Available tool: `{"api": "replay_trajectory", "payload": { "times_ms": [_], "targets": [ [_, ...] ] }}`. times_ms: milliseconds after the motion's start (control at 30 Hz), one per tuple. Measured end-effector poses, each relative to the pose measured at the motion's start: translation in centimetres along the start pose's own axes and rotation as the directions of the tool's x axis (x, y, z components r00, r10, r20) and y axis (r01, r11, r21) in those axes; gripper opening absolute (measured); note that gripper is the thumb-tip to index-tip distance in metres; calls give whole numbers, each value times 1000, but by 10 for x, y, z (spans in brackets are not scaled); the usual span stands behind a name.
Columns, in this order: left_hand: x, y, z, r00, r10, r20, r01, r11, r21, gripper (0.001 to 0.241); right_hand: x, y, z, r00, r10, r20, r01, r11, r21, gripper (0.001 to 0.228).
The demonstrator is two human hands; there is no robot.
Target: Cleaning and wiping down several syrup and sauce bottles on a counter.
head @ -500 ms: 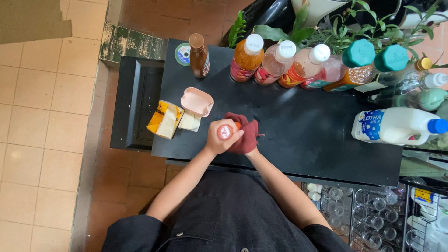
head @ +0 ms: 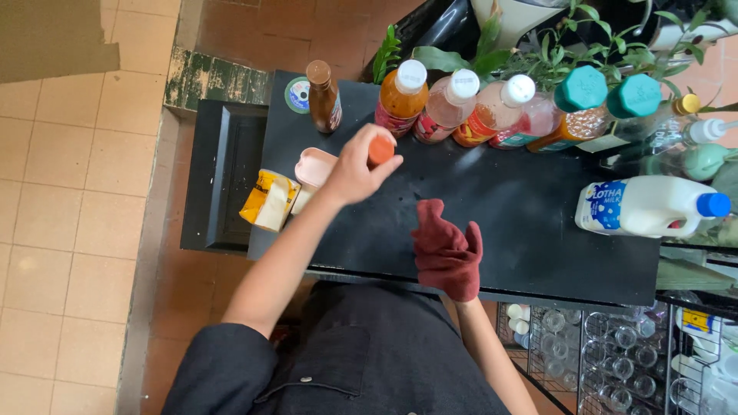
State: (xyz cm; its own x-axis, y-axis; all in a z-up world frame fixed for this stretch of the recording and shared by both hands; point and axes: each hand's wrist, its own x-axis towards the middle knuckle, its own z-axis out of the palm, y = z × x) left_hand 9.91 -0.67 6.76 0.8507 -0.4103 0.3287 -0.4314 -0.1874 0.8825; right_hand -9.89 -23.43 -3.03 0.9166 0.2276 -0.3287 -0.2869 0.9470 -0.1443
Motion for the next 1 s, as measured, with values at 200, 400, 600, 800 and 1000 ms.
{"api": "replay_trajectory", "payload": {
  "times_ms": [200,400,600,800,1000],
  "targets": [
    [43,-13,-28,998,-2,68,-24,930,366,39,-14,12,-25,997,23,-79,-34,988,-150,67],
    [58,-42,-29,999,-13,39,-5,900,436,43,-28,27,-83,944,-286,164,221,179,-959,109],
    [56,-50,-24,998,-34,-54,58,843,535,46,-20,19,-112,964,-127,-235,2,884,-467,94],
    [48,-34,-20,992,127,-26,-70,693,718,76,-22,19,-121,981,-158,-111,47,755,-654,94],
    [38,-46,-14,995,102,8,-66,581,811,74,-21,29,-128,979,-175,-108,21,606,-795,101]
  ]
}}
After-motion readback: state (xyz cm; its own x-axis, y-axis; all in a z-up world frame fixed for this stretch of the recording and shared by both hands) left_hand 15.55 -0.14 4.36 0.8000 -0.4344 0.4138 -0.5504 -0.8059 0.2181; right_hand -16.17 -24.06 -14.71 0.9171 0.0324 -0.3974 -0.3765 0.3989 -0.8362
